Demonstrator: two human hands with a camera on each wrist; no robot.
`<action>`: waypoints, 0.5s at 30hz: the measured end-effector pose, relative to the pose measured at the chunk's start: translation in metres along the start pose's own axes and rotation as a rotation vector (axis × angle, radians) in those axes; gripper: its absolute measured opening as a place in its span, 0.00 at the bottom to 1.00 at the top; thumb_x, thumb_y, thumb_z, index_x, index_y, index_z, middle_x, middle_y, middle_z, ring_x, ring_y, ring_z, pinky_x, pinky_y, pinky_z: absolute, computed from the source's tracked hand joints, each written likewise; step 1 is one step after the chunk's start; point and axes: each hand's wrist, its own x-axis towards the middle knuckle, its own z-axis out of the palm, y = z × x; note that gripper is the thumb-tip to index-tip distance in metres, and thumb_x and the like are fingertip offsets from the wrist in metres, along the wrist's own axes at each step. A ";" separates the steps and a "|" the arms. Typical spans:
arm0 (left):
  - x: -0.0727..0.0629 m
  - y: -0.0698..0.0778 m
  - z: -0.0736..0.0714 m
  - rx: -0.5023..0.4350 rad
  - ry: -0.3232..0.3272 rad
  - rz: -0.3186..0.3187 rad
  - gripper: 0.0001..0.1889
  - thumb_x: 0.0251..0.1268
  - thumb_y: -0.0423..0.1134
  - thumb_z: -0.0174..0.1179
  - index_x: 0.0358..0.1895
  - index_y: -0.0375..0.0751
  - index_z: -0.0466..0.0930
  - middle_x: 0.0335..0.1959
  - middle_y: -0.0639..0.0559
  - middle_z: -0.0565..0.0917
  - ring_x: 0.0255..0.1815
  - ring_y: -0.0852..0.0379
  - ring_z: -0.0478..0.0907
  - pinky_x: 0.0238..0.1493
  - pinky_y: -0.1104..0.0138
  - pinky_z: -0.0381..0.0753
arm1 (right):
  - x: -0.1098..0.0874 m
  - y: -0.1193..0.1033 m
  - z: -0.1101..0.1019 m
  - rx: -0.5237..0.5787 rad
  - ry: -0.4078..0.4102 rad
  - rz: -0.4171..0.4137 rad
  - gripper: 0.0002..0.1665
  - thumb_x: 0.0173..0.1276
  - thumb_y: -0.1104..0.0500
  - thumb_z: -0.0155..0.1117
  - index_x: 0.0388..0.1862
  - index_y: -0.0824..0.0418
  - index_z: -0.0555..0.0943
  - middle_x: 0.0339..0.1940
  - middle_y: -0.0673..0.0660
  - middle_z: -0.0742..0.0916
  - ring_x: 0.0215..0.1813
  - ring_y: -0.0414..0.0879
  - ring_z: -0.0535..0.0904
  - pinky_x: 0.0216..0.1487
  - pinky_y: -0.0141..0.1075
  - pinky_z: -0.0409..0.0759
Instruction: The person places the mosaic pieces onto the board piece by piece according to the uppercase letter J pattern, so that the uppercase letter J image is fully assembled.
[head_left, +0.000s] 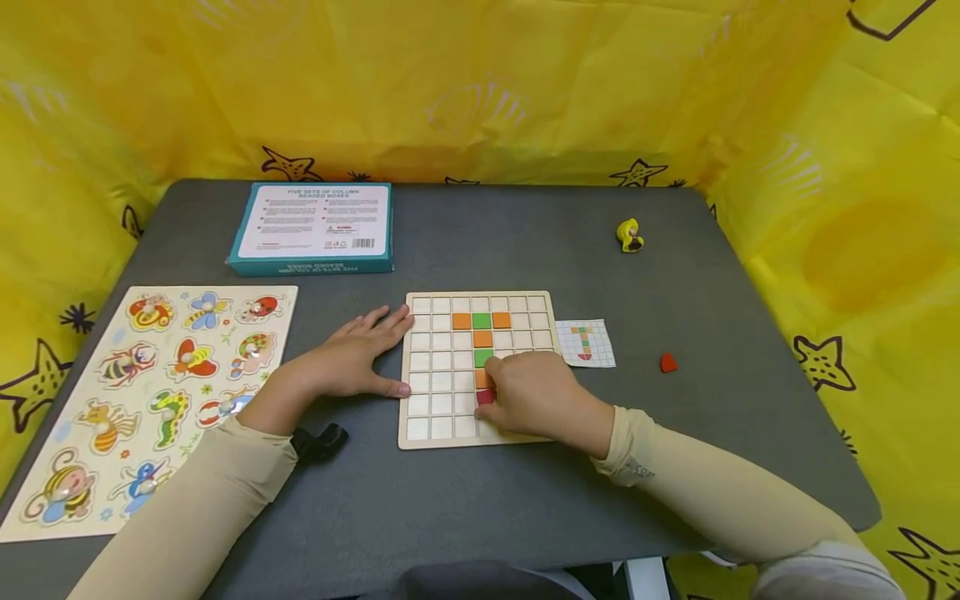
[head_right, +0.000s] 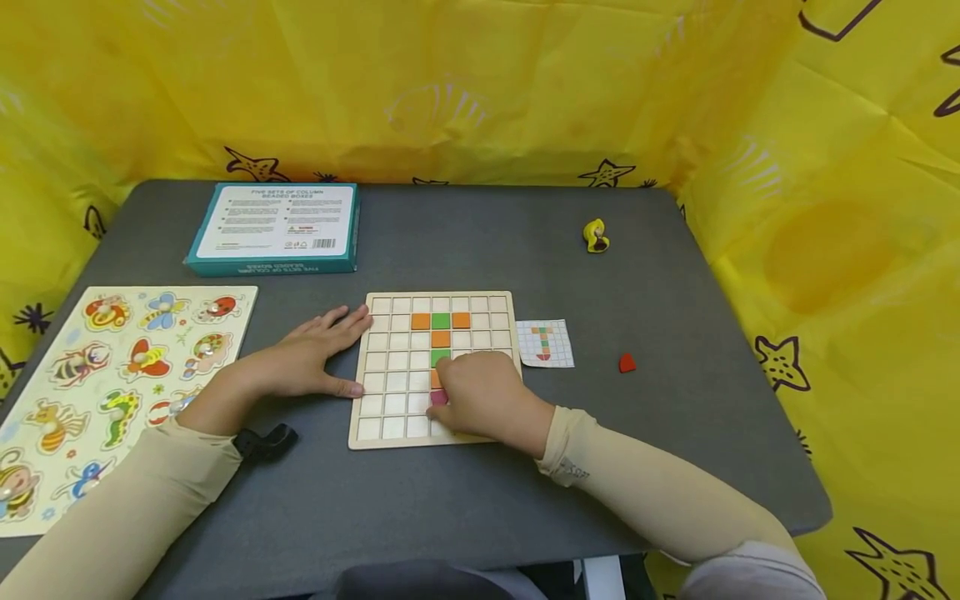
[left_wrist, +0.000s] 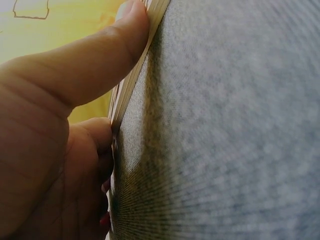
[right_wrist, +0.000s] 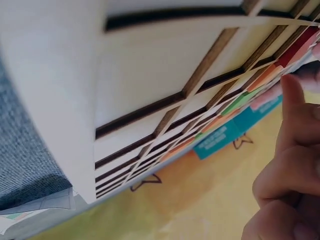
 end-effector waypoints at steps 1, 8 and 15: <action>0.000 0.000 0.000 -0.001 -0.001 -0.003 0.58 0.54 0.66 0.66 0.80 0.46 0.42 0.80 0.51 0.41 0.78 0.42 0.33 0.72 0.45 0.35 | 0.000 0.001 0.000 0.003 0.003 -0.009 0.23 0.56 0.37 0.71 0.23 0.50 0.72 0.13 0.43 0.71 0.17 0.41 0.68 0.15 0.37 0.64; 0.000 -0.002 0.001 -0.007 0.006 -0.005 0.58 0.53 0.67 0.66 0.80 0.46 0.42 0.80 0.52 0.41 0.78 0.42 0.33 0.72 0.44 0.35 | 0.001 0.003 0.002 0.022 0.007 -0.054 0.20 0.57 0.42 0.72 0.22 0.49 0.73 0.14 0.43 0.72 0.18 0.40 0.68 0.17 0.37 0.65; 0.000 -0.001 0.001 -0.011 0.005 0.001 0.58 0.53 0.66 0.66 0.80 0.46 0.42 0.80 0.51 0.41 0.78 0.42 0.33 0.72 0.44 0.35 | -0.008 0.022 -0.008 0.090 -0.036 0.039 0.18 0.56 0.38 0.72 0.31 0.50 0.82 0.17 0.41 0.76 0.20 0.39 0.69 0.17 0.36 0.66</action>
